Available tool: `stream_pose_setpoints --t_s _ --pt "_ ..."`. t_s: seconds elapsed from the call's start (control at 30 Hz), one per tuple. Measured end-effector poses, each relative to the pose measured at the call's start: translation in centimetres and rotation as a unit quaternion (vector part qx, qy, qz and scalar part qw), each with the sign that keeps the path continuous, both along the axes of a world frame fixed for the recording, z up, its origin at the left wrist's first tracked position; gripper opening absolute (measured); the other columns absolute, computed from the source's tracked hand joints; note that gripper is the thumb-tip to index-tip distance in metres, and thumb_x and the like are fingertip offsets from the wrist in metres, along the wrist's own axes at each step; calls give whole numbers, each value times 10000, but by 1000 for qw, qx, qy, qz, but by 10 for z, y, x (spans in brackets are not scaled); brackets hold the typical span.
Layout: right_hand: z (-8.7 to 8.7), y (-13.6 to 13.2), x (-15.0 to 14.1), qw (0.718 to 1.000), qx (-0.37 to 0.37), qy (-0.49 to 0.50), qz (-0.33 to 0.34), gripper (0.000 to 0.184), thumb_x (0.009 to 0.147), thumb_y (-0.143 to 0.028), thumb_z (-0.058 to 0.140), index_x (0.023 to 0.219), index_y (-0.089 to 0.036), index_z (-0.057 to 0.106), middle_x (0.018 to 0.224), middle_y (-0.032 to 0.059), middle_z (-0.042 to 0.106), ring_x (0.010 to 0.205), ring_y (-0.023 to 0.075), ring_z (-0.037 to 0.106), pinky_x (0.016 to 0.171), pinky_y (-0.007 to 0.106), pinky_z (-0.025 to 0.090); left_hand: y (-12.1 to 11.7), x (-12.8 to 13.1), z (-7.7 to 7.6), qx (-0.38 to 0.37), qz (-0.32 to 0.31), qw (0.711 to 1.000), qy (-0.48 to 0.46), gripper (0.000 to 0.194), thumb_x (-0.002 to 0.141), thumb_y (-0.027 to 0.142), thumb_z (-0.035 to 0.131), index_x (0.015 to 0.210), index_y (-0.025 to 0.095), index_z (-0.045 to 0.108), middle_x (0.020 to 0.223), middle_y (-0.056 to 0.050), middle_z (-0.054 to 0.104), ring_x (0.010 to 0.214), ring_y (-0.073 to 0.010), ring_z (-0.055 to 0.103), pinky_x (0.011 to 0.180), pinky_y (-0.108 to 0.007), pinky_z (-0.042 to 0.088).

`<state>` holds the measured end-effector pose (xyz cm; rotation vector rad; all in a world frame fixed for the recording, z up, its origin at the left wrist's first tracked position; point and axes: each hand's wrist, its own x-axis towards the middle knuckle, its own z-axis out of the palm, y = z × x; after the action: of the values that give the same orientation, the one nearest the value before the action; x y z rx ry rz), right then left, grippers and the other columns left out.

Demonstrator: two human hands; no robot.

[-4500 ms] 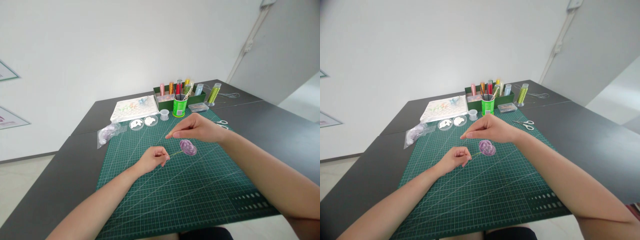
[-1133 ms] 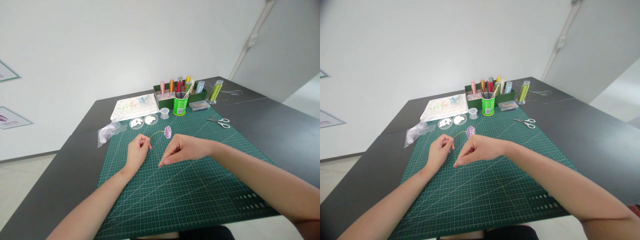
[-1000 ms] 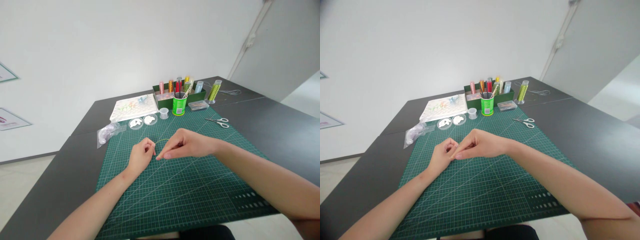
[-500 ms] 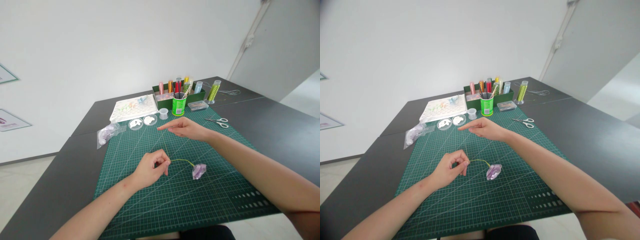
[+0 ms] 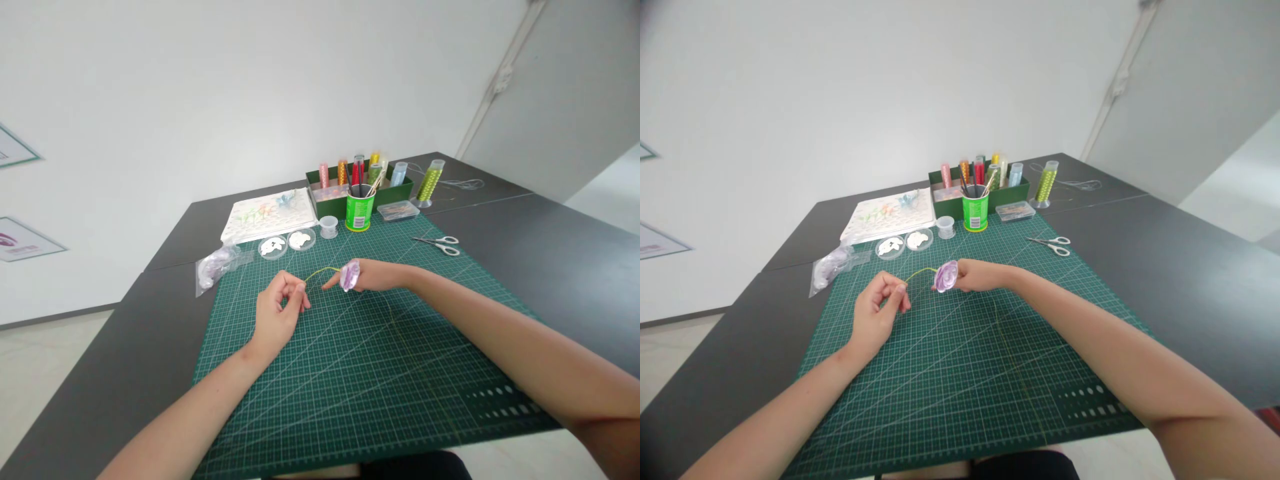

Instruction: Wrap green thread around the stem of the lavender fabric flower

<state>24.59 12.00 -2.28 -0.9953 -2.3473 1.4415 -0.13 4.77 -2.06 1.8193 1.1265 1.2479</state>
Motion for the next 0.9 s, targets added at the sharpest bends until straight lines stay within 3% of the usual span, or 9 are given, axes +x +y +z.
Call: stream_pose_setpoints --t_s 0.17,0.33,0.43,0.53,0.67,0.9 --pt "7 -11 -10 997 -49 -31 51 453 963 -149 507 1364 -165 717 562 -79 337 532 93 307 554 232 272 16 -6 -4 -10 84 996 -2 191 950 324 579 797 211 568 597 29 648 455 -110 462 480 -232 352" --pt "19 -25 -21 992 -73 -15 97 469 968 -94 490 1372 -182 713 556 -91 293 511 81 259 524 227 229 20 -8 -4 -31 101 994 3 184 921 329 576 778 215 568 583 34 630 468 -118 465 502 -235 356" --pt "27 -30 -24 992 -60 10 114 407 979 -144 545 1338 -176 734 560 -95 281 506 74 224 511 232 197 19 -8 -2 -35 109 993 21 187 915 332 574 768 216 569 578 36 627 472 -122 486 517 -238 369" --pt "33 -32 -23 991 -62 39 110 357 995 -306 617 1289 -161 760 550 -94 292 507 71 217 508 239 182 19 -8 -1 -35 111 993 29 191 922 336 571 772 217 570 580 37 631 466 -122 489 514 -238 369" --pt "37 -32 -20 989 -108 44 89 503 943 -487 695 1272 -112 760 523 -94 363 492 65 268 500 233 223 17 -8 0 -25 117 992 33 191 931 329 568 777 215 570 585 37 638 463 -120 500 511 -234 371" --pt "23 -26 -16 984 -169 22 54 508 943 -444 681 1255 -47 740 480 -91 437 471 71 347 518 231 302 11 -6 -1 -8 113 993 37 205 965 322 550 788 218 555 593 44 622 466 -117 499 505 -232 365"
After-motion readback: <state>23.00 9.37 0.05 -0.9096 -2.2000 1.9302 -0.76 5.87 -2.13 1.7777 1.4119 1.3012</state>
